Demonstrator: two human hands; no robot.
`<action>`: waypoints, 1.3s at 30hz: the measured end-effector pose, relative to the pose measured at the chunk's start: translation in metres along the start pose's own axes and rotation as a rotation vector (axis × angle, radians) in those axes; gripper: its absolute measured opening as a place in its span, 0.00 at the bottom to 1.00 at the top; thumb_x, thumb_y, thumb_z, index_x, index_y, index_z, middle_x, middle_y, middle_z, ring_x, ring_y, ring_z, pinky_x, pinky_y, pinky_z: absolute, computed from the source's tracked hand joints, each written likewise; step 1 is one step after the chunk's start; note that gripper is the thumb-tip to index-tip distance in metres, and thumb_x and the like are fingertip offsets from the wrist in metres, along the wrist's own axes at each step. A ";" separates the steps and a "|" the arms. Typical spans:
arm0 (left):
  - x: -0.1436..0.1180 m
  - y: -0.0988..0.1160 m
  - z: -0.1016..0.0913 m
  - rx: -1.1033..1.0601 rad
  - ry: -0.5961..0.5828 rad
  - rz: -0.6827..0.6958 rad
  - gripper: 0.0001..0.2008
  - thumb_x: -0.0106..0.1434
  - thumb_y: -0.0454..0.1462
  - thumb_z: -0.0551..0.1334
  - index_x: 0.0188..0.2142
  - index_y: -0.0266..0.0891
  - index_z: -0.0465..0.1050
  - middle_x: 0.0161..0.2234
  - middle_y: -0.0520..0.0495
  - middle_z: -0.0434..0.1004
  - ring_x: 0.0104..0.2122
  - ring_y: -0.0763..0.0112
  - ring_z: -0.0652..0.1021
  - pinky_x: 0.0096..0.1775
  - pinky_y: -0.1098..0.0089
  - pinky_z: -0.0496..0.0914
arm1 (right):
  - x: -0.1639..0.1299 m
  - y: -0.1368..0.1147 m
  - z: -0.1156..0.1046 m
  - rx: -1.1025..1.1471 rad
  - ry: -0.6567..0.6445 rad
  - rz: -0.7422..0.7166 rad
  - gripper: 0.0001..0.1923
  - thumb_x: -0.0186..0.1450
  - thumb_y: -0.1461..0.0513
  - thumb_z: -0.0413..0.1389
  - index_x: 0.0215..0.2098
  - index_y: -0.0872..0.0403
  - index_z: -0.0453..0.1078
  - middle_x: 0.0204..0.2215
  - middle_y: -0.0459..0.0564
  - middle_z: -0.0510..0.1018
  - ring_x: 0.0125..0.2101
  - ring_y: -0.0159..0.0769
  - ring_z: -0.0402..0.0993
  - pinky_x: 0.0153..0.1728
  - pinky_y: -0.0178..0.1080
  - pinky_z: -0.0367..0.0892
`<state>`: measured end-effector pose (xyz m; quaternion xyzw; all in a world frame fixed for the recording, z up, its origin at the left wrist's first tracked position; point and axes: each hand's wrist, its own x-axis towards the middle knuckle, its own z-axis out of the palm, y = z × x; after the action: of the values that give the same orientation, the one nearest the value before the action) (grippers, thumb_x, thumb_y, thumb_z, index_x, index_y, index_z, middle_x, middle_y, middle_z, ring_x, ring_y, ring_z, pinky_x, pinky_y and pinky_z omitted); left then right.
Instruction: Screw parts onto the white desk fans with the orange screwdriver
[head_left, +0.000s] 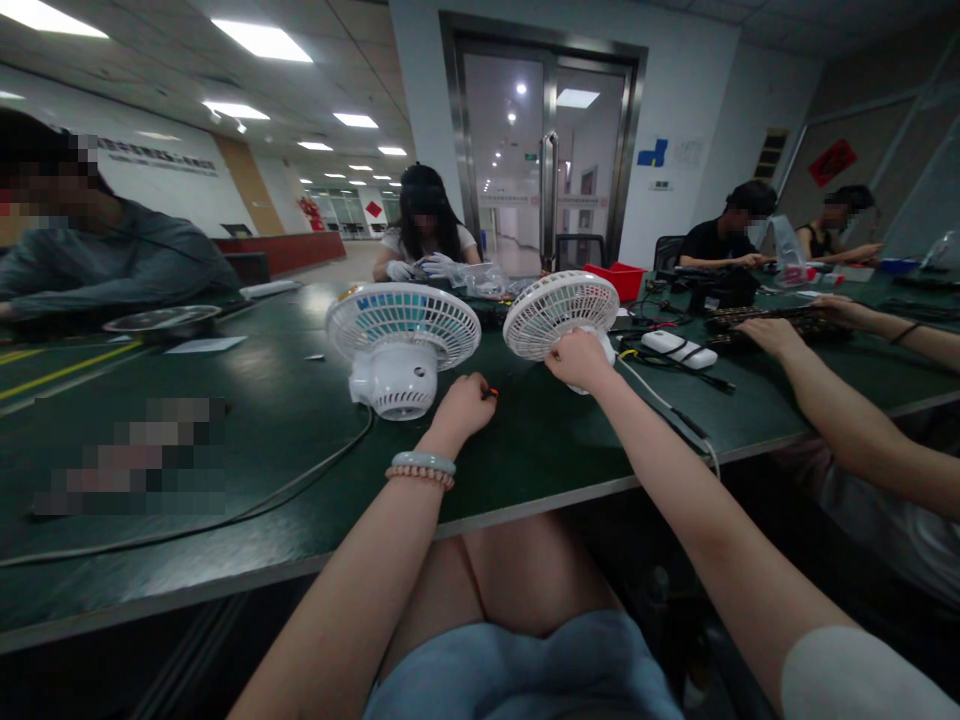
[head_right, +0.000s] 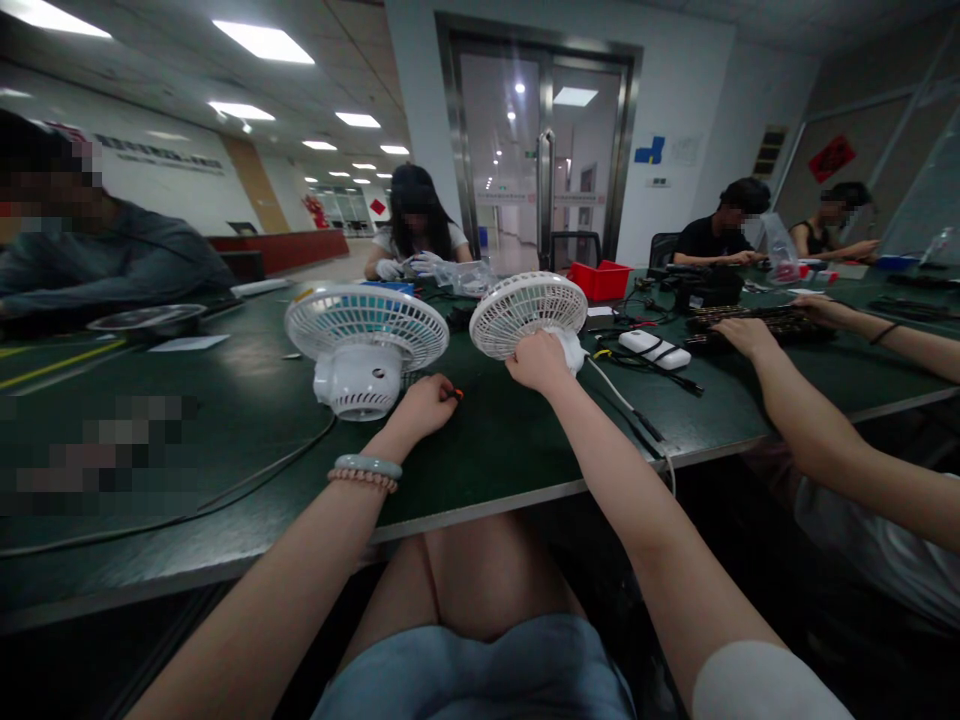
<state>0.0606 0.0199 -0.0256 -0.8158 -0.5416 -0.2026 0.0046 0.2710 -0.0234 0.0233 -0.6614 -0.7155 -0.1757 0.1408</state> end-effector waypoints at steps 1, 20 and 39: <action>0.000 0.000 0.000 0.000 0.009 -0.002 0.12 0.55 0.38 0.55 0.38 0.36 0.69 0.38 0.41 0.72 0.35 0.66 0.74 0.39 0.68 0.68 | 0.000 0.000 -0.001 0.009 -0.003 0.009 0.21 0.64 0.57 0.43 0.37 0.60 0.75 0.37 0.59 0.77 0.41 0.43 0.70 0.41 0.40 0.60; 0.000 0.001 -0.003 0.006 -0.042 -0.071 0.14 0.55 0.41 0.56 0.39 0.36 0.70 0.39 0.40 0.74 0.36 0.63 0.75 0.39 0.67 0.69 | -0.001 0.004 -0.003 0.174 0.150 0.043 0.23 0.68 0.57 0.37 0.37 0.58 0.72 0.37 0.54 0.76 0.38 0.37 0.69 0.40 0.36 0.57; -0.003 0.002 -0.007 0.049 0.047 -0.109 0.14 0.56 0.42 0.56 0.38 0.36 0.69 0.39 0.39 0.74 0.39 0.61 0.74 0.40 0.65 0.68 | -0.005 0.010 -0.006 0.202 0.293 0.343 0.24 0.68 0.57 0.35 0.37 0.57 0.71 0.35 0.55 0.76 0.35 0.37 0.70 0.34 0.35 0.58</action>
<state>0.0589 0.0148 -0.0200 -0.7797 -0.5899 -0.2085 0.0263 0.2807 -0.0298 0.0273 -0.7231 -0.5787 -0.1707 0.3363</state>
